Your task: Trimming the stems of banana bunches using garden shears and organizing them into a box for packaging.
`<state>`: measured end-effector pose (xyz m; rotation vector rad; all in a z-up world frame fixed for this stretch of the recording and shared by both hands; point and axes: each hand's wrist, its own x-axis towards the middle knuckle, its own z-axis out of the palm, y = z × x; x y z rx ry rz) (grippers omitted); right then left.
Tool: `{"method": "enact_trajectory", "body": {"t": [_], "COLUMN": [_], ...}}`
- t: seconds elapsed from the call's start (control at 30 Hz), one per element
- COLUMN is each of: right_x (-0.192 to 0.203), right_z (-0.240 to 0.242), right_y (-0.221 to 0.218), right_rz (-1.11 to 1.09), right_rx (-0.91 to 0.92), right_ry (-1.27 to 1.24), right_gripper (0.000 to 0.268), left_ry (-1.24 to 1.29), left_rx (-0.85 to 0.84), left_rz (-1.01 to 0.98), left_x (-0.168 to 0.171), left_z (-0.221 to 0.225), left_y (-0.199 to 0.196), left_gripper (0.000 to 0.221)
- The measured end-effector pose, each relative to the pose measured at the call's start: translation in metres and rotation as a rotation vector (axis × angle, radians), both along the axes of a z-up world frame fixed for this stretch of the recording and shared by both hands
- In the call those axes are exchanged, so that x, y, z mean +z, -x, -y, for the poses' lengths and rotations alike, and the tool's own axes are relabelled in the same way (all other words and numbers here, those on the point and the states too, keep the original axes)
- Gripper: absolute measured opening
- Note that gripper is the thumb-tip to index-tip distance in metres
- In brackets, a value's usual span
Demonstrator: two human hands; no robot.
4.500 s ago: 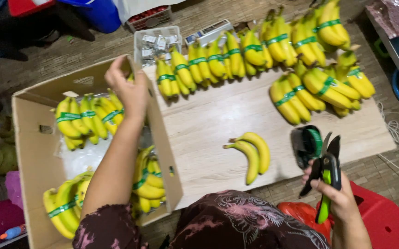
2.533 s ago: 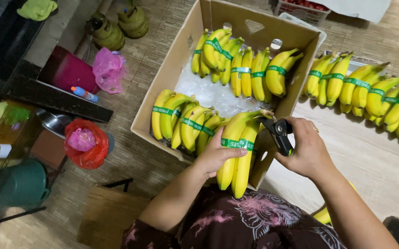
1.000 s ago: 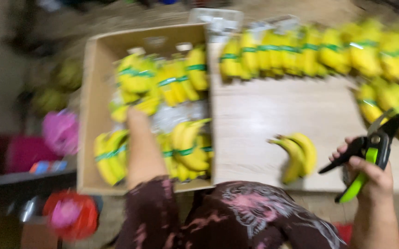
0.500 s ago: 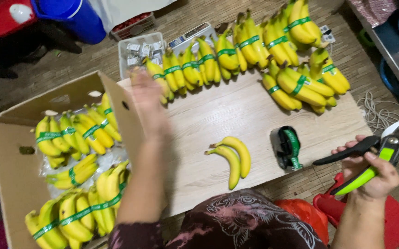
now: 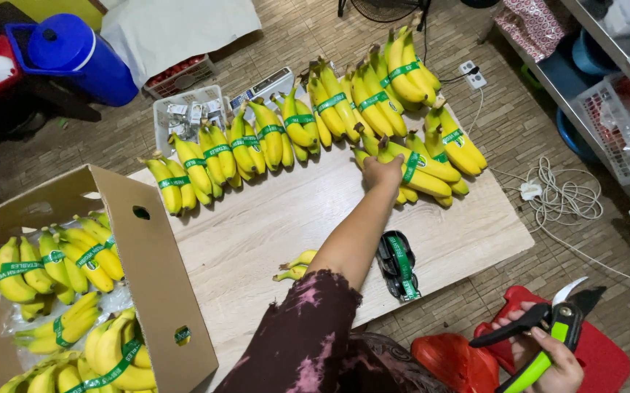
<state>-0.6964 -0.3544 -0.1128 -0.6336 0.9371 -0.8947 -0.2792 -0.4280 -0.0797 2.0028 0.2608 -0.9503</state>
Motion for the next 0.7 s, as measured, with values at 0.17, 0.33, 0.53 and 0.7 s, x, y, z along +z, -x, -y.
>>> {"method": "enact_trajectory", "body": {"t": [0.17, 0.33, 0.53, 0.7], "right_x": [-0.011, 0.005, 0.062, 0.101], "right_z": [0.012, 0.029, 0.004, -0.033], "right_y": [0.005, -0.028, -0.128, -0.223], "right_rz": [0.036, 0.014, -0.109, -0.580], "right_rx": [0.061, 0.171, 0.272, 0.789], "right_ry": [0.026, 0.076, 0.158, 0.778], "right_gripper": [0.053, 0.054, 0.052, 0.069], "left_ry": [0.244, 0.556, 1.574, 1.317], "left_rx": [0.079, 0.052, 0.098, 0.166], "left_rz": [0.119, 0.251, -0.151, -0.315], "left_x": [-0.050, -0.016, 0.044, 0.091], "left_z": [0.011, -0.044, -0.217, -0.362], "left_y": [0.006, -0.040, -0.063, -0.034], "left_gripper": [0.051, 0.063, 0.086, 0.060]}}
